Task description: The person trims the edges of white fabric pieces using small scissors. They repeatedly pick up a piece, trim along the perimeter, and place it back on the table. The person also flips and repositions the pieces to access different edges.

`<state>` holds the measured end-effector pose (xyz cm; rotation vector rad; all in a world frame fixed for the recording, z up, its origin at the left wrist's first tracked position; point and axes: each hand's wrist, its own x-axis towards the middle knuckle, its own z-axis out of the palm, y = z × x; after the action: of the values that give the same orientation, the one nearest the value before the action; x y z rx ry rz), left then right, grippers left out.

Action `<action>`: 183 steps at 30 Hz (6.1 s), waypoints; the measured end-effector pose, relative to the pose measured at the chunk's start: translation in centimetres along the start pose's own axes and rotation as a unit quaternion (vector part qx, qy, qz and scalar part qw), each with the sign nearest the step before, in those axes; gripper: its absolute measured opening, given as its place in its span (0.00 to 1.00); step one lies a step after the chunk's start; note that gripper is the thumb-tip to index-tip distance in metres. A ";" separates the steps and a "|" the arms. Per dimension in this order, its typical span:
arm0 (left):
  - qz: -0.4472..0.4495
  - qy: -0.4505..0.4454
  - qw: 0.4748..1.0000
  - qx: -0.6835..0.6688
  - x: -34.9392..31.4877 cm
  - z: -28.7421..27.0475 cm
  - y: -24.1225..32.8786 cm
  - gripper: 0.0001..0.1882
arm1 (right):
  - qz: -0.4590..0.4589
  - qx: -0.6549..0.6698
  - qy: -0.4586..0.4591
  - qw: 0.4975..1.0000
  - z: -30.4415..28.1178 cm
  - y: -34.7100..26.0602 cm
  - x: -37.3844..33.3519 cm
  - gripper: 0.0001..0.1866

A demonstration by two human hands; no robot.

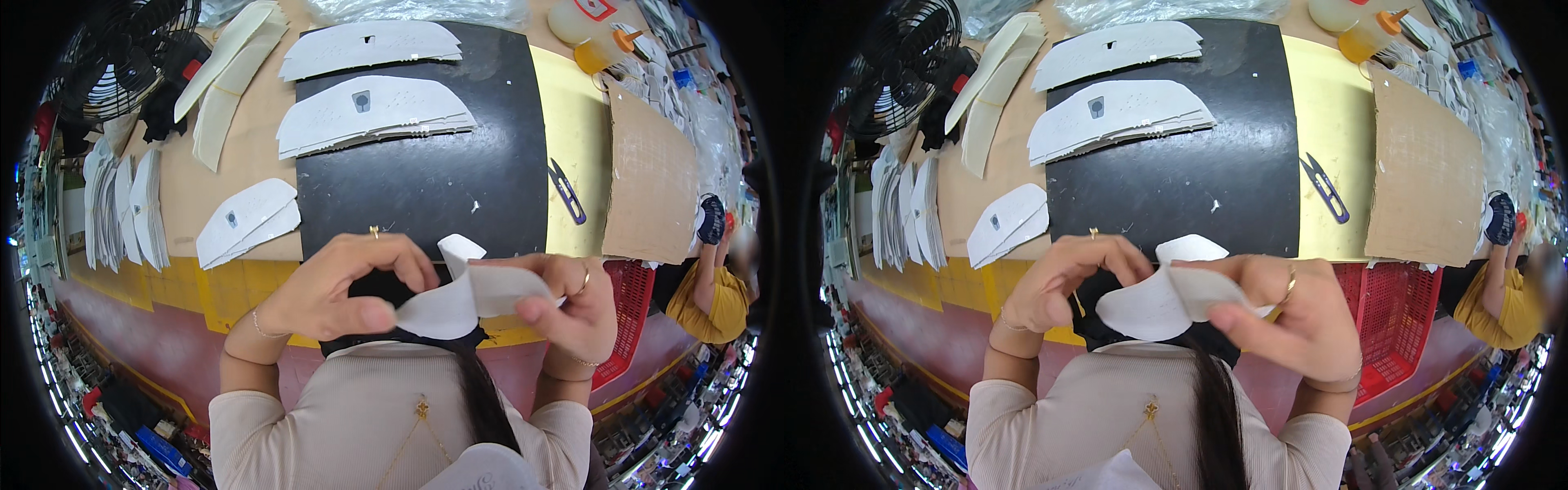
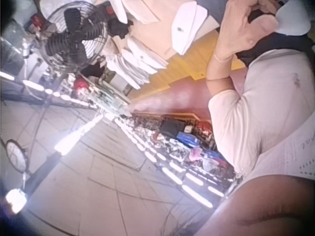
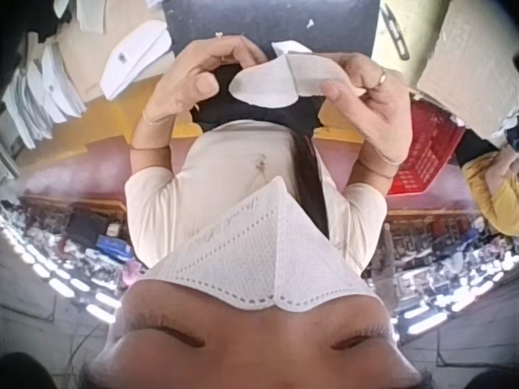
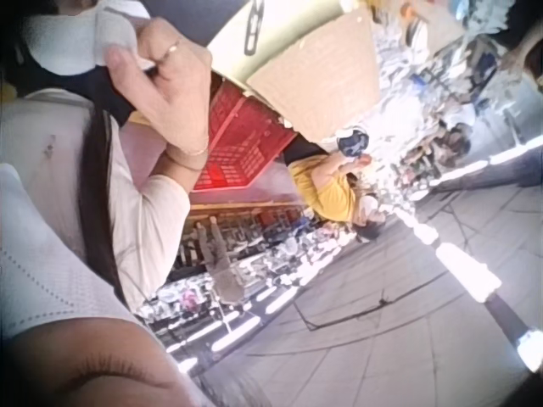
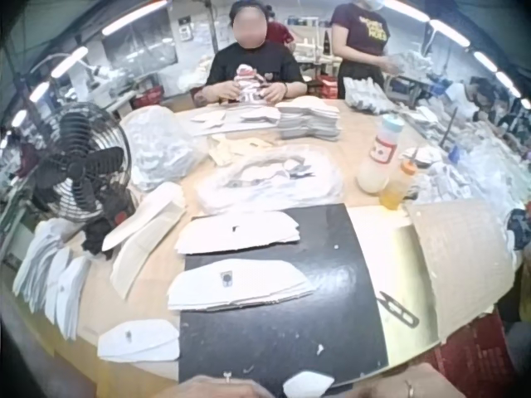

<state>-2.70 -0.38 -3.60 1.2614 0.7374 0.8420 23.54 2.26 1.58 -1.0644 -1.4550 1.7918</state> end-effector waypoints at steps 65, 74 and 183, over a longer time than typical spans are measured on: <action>0.013 0.157 0.948 -0.276 -1.6 0.1 -0.7 0.11 | -0.136 0.392 0.083 0.906 -1.9 5.5 1.6 0.13; 0.008 0.173 0.944 -0.281 -1.5 0.3 -0.5 0.12 | -0.142 0.393 0.083 0.905 -2.1 6.1 1.6 0.12; -0.108 -0.027 0.978 0.174 -0.9 1.1 2.9 0.16 | 0.015 -0.312 -0.204 0.928 0.0 -1.3 3.3 0.13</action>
<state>-2.60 -1.39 -0.58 1.4741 0.9884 0.5117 21.83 5.27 2.17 -1.0320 -2.3821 1.6690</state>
